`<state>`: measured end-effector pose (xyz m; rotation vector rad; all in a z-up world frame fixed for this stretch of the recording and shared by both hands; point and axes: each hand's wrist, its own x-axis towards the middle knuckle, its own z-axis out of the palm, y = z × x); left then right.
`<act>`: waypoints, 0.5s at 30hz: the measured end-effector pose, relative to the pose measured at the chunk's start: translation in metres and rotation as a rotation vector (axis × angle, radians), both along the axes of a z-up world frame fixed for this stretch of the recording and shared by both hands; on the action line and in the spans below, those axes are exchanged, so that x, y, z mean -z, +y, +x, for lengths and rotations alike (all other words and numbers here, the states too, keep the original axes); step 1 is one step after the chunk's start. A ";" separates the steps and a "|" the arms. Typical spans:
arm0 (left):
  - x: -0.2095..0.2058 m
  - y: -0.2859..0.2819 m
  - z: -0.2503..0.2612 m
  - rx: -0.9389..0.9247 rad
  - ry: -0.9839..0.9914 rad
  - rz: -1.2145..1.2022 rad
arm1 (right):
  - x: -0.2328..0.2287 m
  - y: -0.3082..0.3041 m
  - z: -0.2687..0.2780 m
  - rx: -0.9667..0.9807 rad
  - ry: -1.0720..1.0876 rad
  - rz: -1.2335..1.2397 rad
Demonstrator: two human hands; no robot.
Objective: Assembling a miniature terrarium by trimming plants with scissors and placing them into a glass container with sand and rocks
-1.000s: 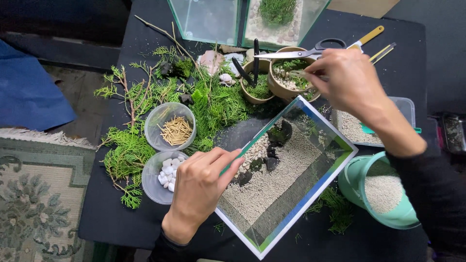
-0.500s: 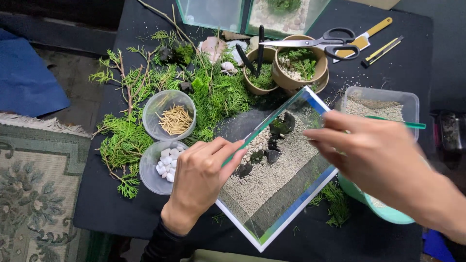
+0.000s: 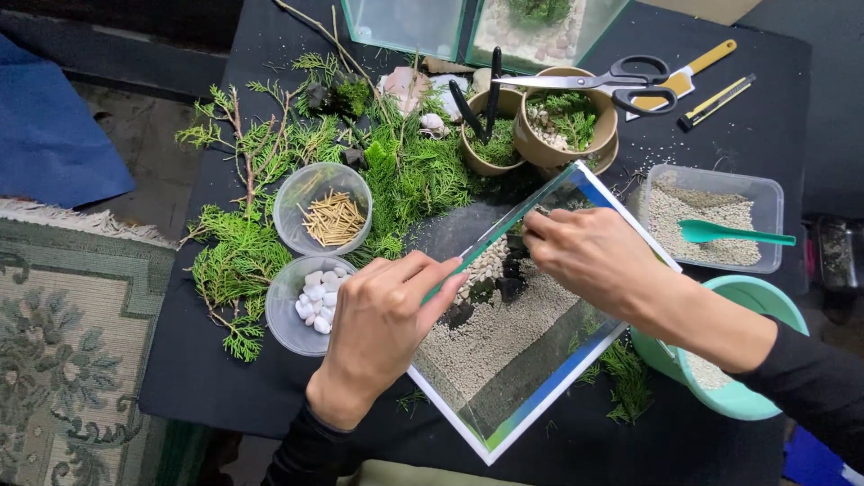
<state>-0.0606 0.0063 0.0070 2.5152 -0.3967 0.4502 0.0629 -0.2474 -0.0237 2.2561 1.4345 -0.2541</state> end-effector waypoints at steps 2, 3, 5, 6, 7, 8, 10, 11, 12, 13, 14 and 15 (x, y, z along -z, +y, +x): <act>0.001 0.000 0.000 0.002 -0.004 0.000 | 0.003 0.001 0.002 -0.028 0.002 -0.020; 0.001 0.000 0.000 0.002 -0.006 0.000 | 0.005 0.001 0.003 -0.057 0.004 -0.039; -0.001 0.000 0.000 0.008 0.003 -0.011 | 0.007 0.002 0.004 -0.090 0.001 -0.021; -0.002 0.000 0.000 0.016 0.012 -0.021 | 0.008 0.003 0.004 -0.121 -0.003 -0.002; -0.001 0.000 0.000 0.015 0.013 -0.022 | 0.010 0.003 0.004 -0.122 -0.002 -0.003; -0.001 0.000 0.001 0.017 0.007 -0.022 | 0.013 0.002 0.005 -0.129 0.005 -0.006; -0.001 0.001 0.001 0.018 0.001 -0.022 | 0.015 0.002 0.005 -0.137 0.013 -0.008; -0.001 0.001 0.001 0.019 0.003 -0.023 | 0.015 0.002 0.005 -0.142 0.008 0.007; -0.002 0.001 0.001 0.020 0.006 -0.024 | 0.014 0.001 0.005 -0.148 0.002 0.022; -0.001 0.001 0.001 0.021 0.006 -0.025 | 0.014 0.001 0.004 -0.147 0.003 0.021; -0.001 0.000 0.001 0.019 0.008 -0.025 | 0.014 0.001 0.004 -0.139 0.006 0.028; -0.001 0.000 0.001 0.016 0.010 -0.025 | 0.013 0.001 0.004 -0.131 0.009 0.035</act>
